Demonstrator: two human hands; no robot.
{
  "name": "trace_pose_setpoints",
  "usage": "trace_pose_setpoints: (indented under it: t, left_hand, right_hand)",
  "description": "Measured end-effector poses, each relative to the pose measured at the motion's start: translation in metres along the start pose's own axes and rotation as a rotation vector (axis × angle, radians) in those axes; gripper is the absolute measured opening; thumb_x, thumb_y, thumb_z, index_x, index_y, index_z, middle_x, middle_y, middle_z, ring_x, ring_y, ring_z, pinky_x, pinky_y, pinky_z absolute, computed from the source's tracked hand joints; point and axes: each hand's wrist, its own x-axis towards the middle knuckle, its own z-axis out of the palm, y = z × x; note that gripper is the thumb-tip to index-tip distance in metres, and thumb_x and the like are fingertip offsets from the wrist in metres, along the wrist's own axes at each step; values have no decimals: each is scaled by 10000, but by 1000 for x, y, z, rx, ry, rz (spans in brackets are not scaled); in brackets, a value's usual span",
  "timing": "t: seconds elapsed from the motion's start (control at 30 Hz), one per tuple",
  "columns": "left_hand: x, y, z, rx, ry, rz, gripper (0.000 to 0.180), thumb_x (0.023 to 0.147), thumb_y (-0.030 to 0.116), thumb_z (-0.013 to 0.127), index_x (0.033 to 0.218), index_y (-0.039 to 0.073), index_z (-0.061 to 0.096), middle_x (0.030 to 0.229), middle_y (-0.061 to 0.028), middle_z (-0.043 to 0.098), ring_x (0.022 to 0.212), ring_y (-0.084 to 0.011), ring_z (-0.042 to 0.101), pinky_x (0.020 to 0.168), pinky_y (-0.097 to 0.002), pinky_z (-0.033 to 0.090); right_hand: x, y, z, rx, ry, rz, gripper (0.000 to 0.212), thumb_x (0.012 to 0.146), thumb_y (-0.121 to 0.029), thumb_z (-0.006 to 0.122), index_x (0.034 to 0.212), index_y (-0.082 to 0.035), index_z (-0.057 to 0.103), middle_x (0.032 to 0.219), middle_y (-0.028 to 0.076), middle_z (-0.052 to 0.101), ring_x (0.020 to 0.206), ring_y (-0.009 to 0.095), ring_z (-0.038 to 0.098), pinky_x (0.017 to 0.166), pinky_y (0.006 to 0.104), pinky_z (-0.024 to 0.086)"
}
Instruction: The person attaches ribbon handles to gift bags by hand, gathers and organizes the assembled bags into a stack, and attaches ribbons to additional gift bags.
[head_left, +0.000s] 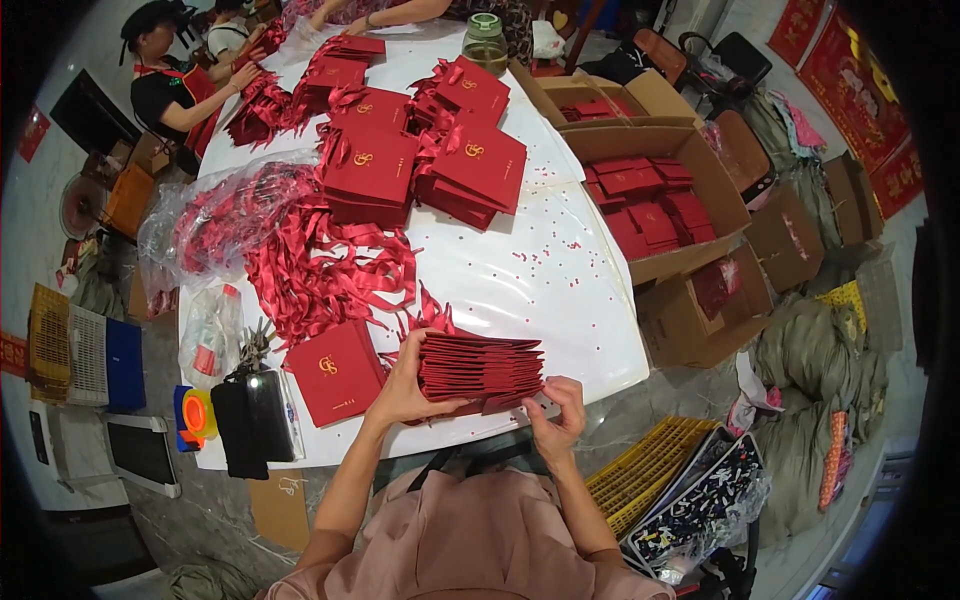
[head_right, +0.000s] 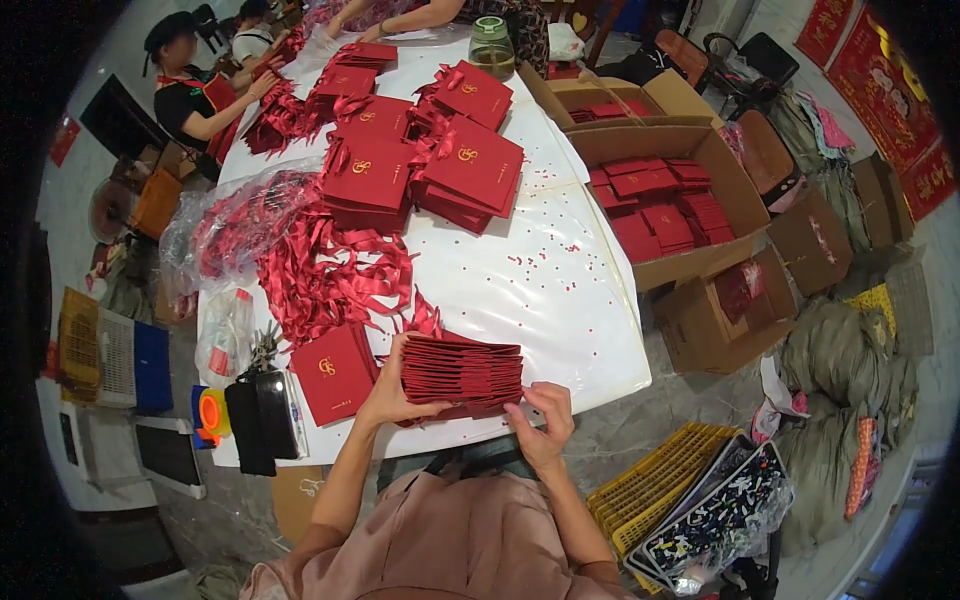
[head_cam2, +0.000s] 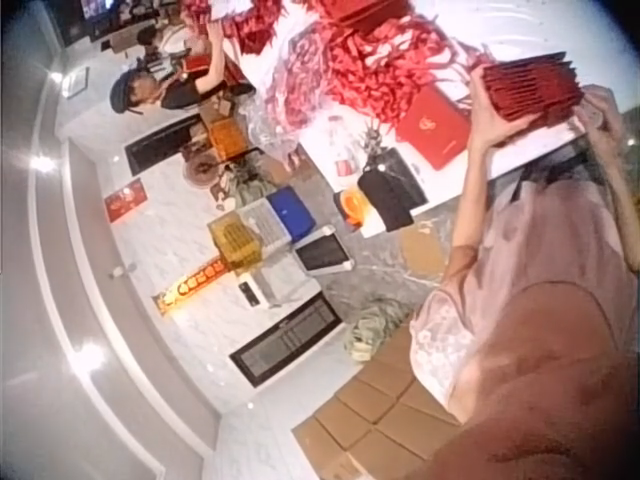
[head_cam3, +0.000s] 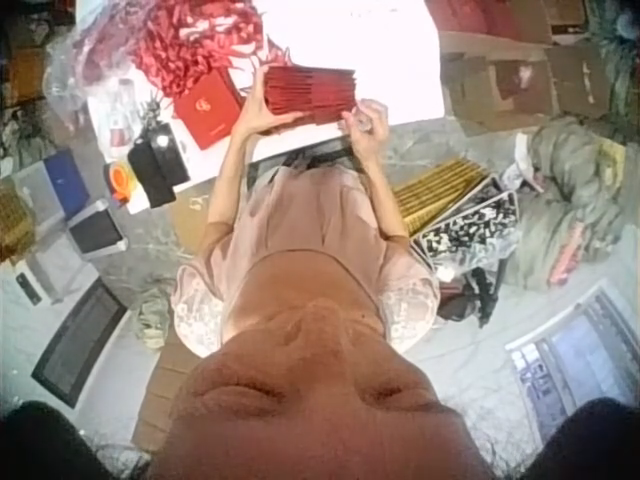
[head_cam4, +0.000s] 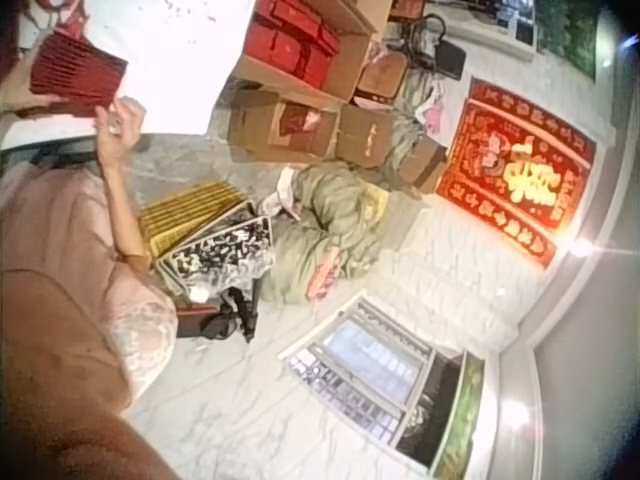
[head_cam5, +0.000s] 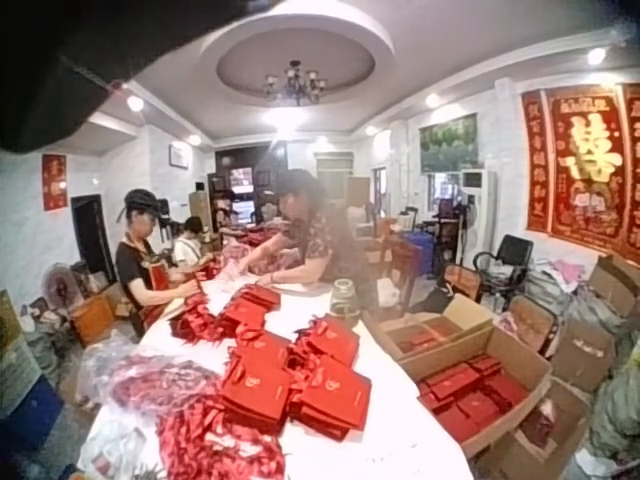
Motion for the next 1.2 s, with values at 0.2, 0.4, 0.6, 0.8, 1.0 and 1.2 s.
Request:
trace_pose_setpoints:
  t: [0.2, 0.4, 0.6, 0.8, 1.0, 1.2]
  left_hand:
    - [0, -2, 1, -9, -2, -11, 1027, 570, 337, 953, 1365, 36, 377, 1272, -164, 496, 1217, -300, 513, 1046, -405, 428]
    - [-1, -5, 1, -17, -2, -4, 1032, 573, 332, 955, 1368, 36, 368, 1277, -168, 490, 1219, -301, 509, 1046, -403, 428]
    - [0, -4, 1, -28, -7, -17, 1030, 577, 334, 953, 1369, 36, 366, 1277, -170, 488, 1214, -306, 510, 1043, -403, 430]
    - [0, -4, 1, -22, -2, -15, 1021, 572, 328, 951, 1362, 32, 376, 1279, -165, 487, 1218, -303, 505, 1044, -401, 429]
    - [0, -4, 1, -18, -1, -1, 1017, 569, 328, 949, 1358, 31, 381, 1282, -160, 488, 1221, -301, 501, 1054, -402, 422]
    - [1, 1, 0, -21, -7, -11, 998, 571, 330, 949, 1344, 31, 392, 1267, -157, 499, 1208, -299, 506, 1044, -402, 425]
  right_hand:
    - [3, 1, -3, 3, -2, -25, 328, 673, -11, 858, 964, -20, 707, 958, 115, 667, 924, 275, 633, 794, 355, 518]
    - [11, -3, -5, -2, -65, 15, 400, 684, -27, 861, 1046, -16, 691, 997, 127, 664, 946, 279, 630, 814, 349, 512]
    - [16, -2, -6, 66, -135, 34, 434, 706, -34, 854, 1100, -5, 672, 1040, 134, 671, 964, 271, 632, 840, 343, 510]
    - [14, 2, -7, 80, -155, 53, 443, 714, -33, 851, 1113, -2, 663, 1065, 143, 675, 988, 272, 640, 865, 343, 510]
    - [17, 1, -7, 81, -154, 65, 453, 710, -40, 855, 1115, -6, 656, 1055, 140, 671, 972, 267, 637, 856, 340, 510]
    - [22, 7, -10, 144, -224, 119, 485, 705, -39, 857, 1138, -3, 641, 1044, 124, 655, 958, 244, 627, 849, 331, 501]
